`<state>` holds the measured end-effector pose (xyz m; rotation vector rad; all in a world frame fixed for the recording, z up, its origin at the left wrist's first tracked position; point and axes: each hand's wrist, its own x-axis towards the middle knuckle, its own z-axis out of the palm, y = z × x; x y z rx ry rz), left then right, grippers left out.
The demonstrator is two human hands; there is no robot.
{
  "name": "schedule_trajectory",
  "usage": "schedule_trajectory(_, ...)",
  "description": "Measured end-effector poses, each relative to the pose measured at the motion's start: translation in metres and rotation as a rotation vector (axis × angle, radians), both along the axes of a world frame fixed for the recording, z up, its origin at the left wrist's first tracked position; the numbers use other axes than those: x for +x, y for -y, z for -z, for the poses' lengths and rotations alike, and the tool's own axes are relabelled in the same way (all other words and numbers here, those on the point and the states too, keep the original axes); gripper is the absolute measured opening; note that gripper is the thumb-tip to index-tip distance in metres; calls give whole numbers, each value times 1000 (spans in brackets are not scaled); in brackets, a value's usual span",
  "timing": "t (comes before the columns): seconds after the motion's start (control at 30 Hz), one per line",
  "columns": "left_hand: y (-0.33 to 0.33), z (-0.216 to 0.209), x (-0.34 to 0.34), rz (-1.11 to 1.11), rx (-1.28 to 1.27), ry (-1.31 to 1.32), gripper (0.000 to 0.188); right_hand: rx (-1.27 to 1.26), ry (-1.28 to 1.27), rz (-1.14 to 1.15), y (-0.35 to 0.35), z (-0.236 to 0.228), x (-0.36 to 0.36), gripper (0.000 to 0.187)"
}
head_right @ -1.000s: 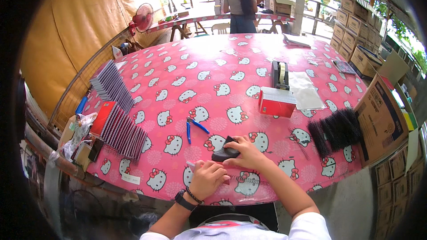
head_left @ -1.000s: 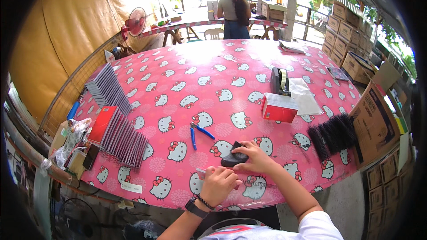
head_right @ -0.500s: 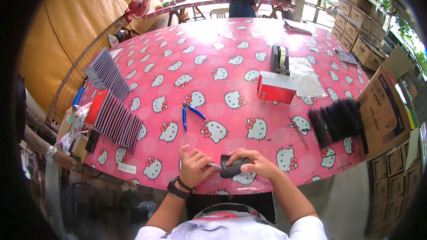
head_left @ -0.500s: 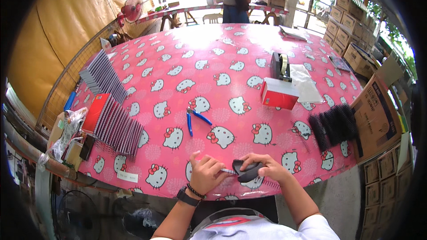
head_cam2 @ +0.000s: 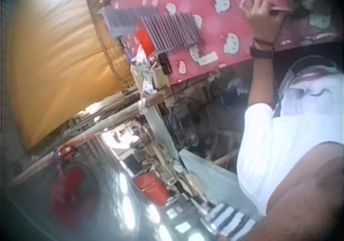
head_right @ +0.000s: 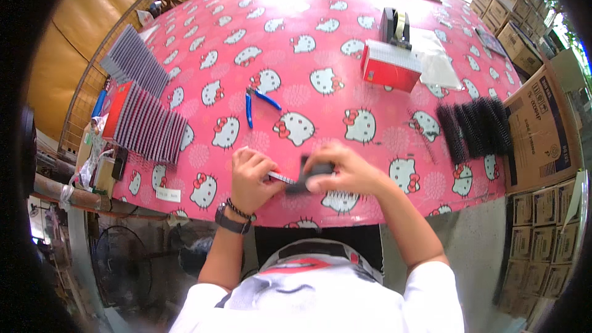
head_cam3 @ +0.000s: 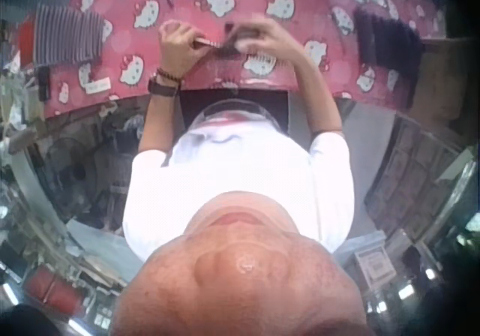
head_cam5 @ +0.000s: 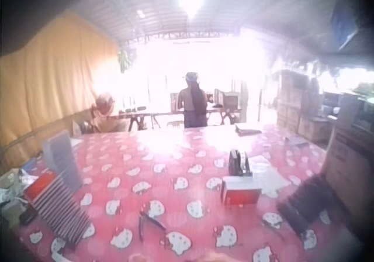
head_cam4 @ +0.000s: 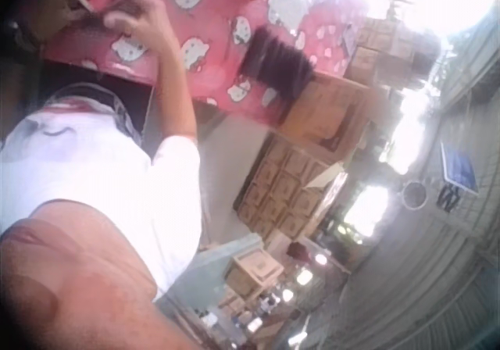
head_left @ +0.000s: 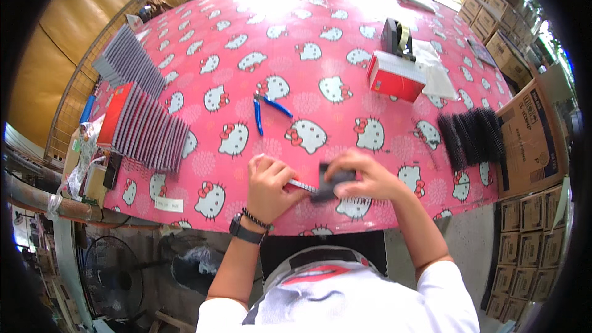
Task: The person repeatedly picks up a red rectangular card and a black hair accessory, inserts the accessory into the card, and places the assembled unit on a stack. The person continues this repetitive assembly process throughout the clip.
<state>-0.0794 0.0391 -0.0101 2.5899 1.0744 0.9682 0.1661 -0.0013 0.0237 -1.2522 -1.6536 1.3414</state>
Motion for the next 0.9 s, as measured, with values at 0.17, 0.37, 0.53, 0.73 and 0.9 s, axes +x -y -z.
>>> schedule_trajectory(0.17, 0, 2, -3, 45, -7, 11, 42, 23, -305, -148, -1, 4, -2, 42)
schedule_trajectory(0.37, 3, 20, 9, -40, -264, 656, 76, 112, -39, 15, -11, 22, 0, 46)
schedule_trajectory(0.53, -3, 54, -4, 115, -634, 688, 61, 186, 63, 32, -24, 28, -5, 43)
schedule_trajectory(0.73, -4, 48, -3, 97, -699, 648, 50, 80, 67, 28, -40, 19, -18, 39)
schedule_trajectory(0.9, -4, 50, -4, 104, -702, 657, 51, -82, -45, -63, -50, 11, -26, 56)
